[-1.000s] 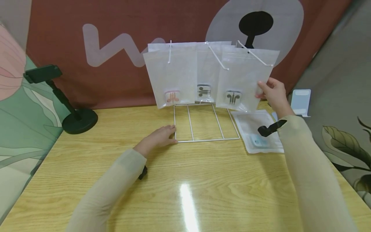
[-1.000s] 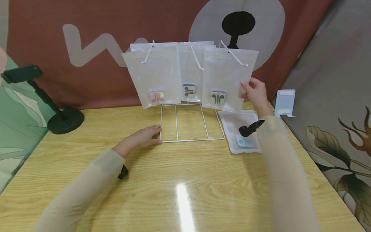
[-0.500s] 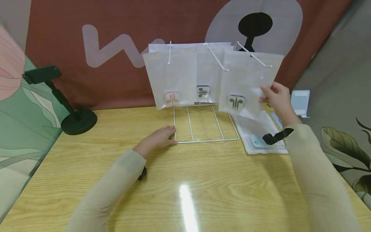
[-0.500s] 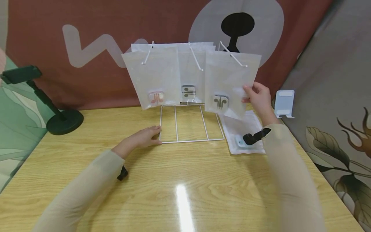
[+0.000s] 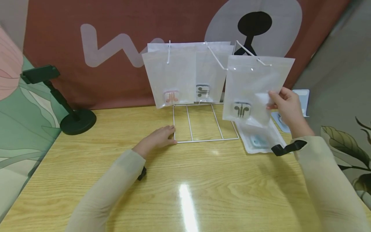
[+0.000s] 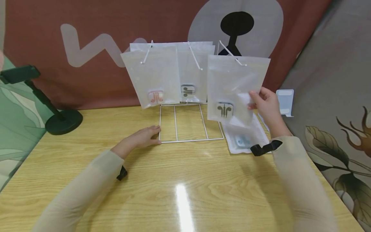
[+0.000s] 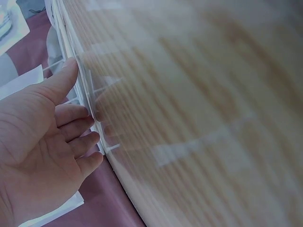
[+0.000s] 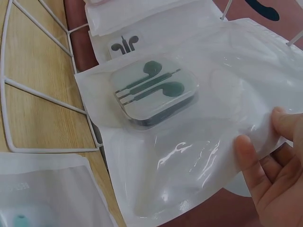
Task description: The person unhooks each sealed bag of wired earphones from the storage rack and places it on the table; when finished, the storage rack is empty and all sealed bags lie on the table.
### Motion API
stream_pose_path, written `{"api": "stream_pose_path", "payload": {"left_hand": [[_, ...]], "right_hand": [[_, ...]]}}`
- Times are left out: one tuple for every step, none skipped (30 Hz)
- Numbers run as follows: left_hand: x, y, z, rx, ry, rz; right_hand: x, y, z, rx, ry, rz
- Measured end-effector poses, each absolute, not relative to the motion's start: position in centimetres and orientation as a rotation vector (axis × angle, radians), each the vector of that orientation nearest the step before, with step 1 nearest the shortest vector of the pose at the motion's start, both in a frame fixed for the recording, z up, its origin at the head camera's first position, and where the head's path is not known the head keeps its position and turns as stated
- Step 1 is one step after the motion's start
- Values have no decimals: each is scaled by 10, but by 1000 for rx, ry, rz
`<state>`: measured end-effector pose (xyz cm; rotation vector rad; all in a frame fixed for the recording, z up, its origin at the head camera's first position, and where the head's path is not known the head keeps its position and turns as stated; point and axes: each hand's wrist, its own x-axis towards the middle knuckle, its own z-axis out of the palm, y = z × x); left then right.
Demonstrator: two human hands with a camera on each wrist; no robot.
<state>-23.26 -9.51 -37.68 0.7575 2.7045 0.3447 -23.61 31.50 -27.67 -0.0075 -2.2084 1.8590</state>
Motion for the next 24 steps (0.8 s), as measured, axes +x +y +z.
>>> {"api": "stream_pose_path", "payload": {"left_hand": [[-233,-95,-377,760,2705,344],[-232,-95,-377,763,2705,345],[-232,-95,-377,764,2705,346],[-233,-95,-377,765,2705,346],[-233,-95,-377,766,2705,347],[-232,-95,-377,763,2706,348],[-232,-95,-377,763,2706,349],[-232,-95,-377,763,2705,351],[-232,-95,-377,763,2706,352],[-232,-95,-377,762,2706,352],[-232,-96,-377,761,2705,354],[-232,-96,-377,759,2704,355],[-232,-96,-377,758,2703,357],[-232,-96,-377,756,2701,359],[-232,-95,-376,753,2701,361],[-232,-95,-376,754,2699,363],[-231,-95,-376,754,2698,364],[-232,-95,-376,756,2699,363],[-232,-95,-376,756,2700,363],[-232,-95,-377,756,2700,361],[-232,-95,-377,756,2701,359],[-232,-95,-377,756,2700,358],[-232,-95,-377,754,2701,357],[-233,-95,-378,753,2703,354]], "right_hand": [[-234,316,-277,5,-2195,1866],[-232,317,-278,24,-2181,1873],[-229,317,-278,37,-2184,1867],[-227,318,-278,55,-2177,1868],[-225,318,-279,77,-2157,1880],[-223,319,-279,95,-2141,1887],[-221,319,-279,102,-2143,1881],[-219,320,-279,116,-2133,1883],[-217,320,-279,124,-2135,1877],[-215,320,-278,133,-2131,1878],[-214,320,-278,140,-2128,1879],[-212,320,-278,146,-2130,1877],[-210,320,-278,147,-2138,1869],[-208,321,-277,148,-2144,1865],[-205,321,-277,143,-2156,1857],[-203,321,-276,133,-2169,1848],[-201,322,-276,123,-2183,1837],[-199,322,-275,114,-2196,1826],[-196,323,-274,103,-2213,1814],[-194,323,-274,96,-2224,1805],[-192,324,-273,92,-2228,1804],[-190,324,-273,90,-2235,1800],[-189,325,-272,96,-2238,1797],[-187,325,-272,100,-2242,1795]]}}
